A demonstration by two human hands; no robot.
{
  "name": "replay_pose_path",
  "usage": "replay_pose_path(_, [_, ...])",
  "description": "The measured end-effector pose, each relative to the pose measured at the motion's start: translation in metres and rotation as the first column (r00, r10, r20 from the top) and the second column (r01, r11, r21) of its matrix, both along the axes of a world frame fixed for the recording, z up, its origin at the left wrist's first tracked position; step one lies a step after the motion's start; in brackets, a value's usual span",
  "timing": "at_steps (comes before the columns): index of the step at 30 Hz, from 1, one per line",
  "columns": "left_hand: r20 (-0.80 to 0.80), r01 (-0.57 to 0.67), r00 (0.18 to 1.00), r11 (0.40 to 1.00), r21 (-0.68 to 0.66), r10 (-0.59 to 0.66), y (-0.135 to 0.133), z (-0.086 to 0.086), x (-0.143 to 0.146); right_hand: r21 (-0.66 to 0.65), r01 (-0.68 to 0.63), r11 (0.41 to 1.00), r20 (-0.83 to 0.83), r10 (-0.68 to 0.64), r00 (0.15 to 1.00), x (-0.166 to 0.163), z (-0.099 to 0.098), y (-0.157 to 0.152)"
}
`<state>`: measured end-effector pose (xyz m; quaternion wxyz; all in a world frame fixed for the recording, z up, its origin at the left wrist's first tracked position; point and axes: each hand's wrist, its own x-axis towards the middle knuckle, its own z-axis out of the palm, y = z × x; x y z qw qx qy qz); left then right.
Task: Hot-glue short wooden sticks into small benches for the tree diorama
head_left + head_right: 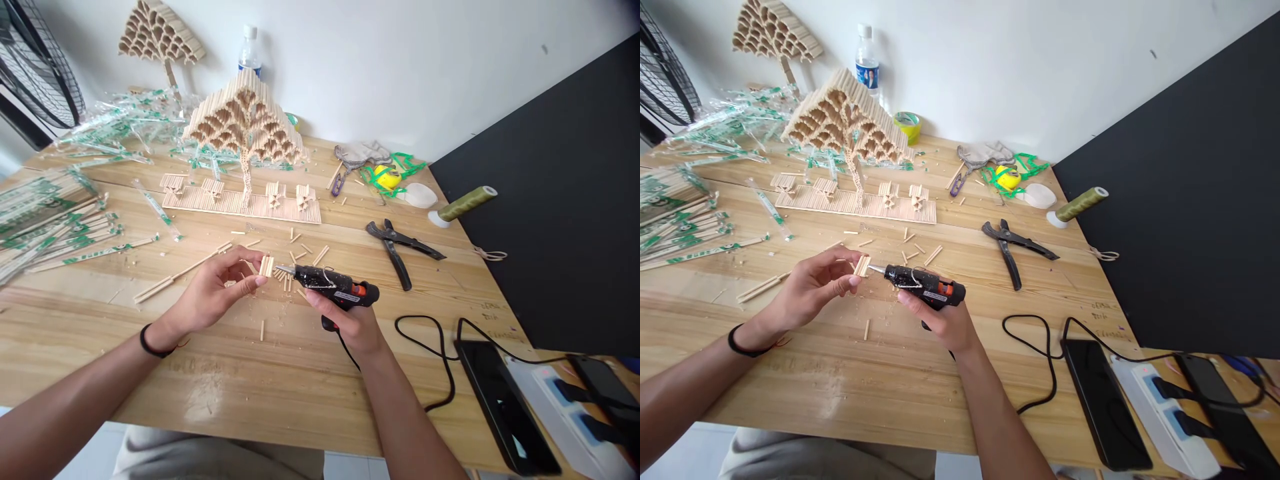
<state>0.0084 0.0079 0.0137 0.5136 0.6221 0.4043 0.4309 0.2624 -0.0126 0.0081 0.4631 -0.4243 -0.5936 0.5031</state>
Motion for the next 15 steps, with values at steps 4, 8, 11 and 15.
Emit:
replay_pose_path(4, [0.021,0.001,1.0,1.0,0.011,-0.001,0.0003,-0.0017,0.0002,0.003,-0.046,0.999,0.022,0.046,0.999,-0.0001,0.0029,0.0008])
replay_pose_path(8, [0.03,-0.003,1.0,1.0,0.009,0.003,0.001,-0.0027,0.0001,-0.008,-0.054,0.998,0.021,0.055,0.998,-0.0004,0.0039,0.001])
replay_pose_path(11, [0.019,-0.005,1.0,1.0,0.006,0.005,0.0008,-0.0026,-0.0003,-0.011,-0.056,0.998,0.024,0.056,0.998,-0.0009,0.0035,0.0011])
replay_pose_path(15, [0.003,-0.01,1.0,1.0,0.014,0.01,0.0001,-0.0021,-0.0004,-0.003,-0.045,0.999,0.049,0.045,0.998,-0.0011,0.0029,0.0016])
